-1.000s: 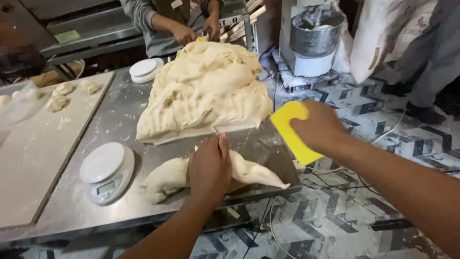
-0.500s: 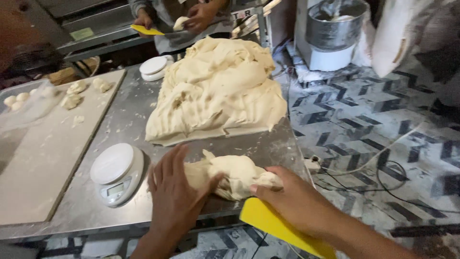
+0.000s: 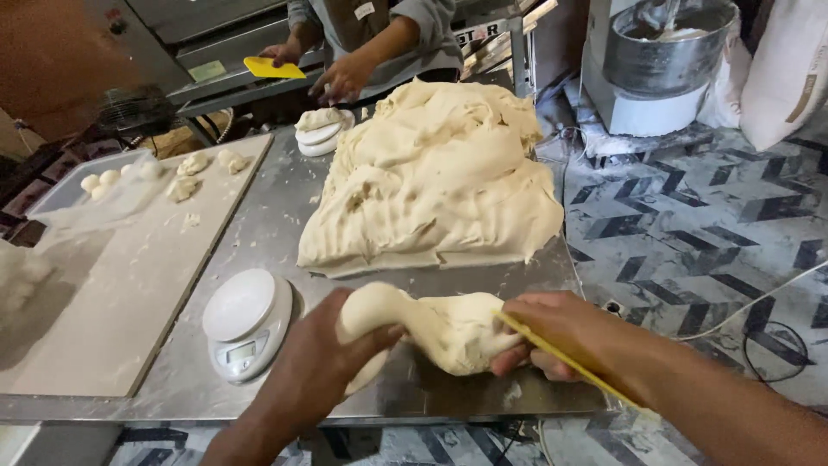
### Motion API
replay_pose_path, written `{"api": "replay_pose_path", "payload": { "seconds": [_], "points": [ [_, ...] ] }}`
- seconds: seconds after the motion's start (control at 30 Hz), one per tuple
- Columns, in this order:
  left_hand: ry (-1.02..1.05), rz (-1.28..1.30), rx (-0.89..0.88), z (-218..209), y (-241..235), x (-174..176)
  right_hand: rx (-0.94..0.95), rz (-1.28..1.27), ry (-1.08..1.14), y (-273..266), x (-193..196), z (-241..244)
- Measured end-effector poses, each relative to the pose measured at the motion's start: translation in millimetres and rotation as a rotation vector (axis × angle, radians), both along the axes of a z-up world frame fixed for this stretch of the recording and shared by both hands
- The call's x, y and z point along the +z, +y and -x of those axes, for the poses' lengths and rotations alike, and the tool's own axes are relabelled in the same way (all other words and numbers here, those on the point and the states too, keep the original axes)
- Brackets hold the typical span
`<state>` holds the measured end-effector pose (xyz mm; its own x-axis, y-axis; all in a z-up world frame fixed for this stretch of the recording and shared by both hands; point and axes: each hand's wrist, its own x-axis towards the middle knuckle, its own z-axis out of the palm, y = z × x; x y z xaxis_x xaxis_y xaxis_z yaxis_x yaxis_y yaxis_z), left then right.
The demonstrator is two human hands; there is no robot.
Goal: Portioning large dough mass into smaller pieces using a dough scraper and weighing them on a digital scale.
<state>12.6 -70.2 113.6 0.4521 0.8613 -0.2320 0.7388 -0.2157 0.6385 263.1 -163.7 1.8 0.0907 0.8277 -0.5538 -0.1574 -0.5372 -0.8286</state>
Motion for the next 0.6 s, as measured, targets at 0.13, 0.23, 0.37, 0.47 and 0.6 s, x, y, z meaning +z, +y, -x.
{"api": "replay_pose_path", "payload": {
  "seconds": [0.13, 0.23, 0.37, 0.47, 0.6],
  "points": [
    [-0.174, -0.041, -0.058, -18.4, 2.0, 16.1, 0.005, 0.095, 0.063, 0.9, -18.4, -43.0],
    [-0.185, -0.005, -0.007, -24.7, 13.3, 11.1, -0.032, 0.015, 0.242, 2.3, -45.1, -88.0],
    [-0.059, -0.159, -0.169, -18.7, 39.6, -16.3, -0.023, -0.050, 0.367, 10.1, -3.9, -116.5],
    [-0.031, -0.170, -0.129, -13.1, 41.5, -29.3, 0.005, 0.046, 0.173, 4.9, 14.8, -102.0],
    [-0.147, -0.565, -0.169, 17.6, 62.7, -67.5, 0.019, 0.064, 0.172, 15.5, 5.1, -72.9]
  ]
}}
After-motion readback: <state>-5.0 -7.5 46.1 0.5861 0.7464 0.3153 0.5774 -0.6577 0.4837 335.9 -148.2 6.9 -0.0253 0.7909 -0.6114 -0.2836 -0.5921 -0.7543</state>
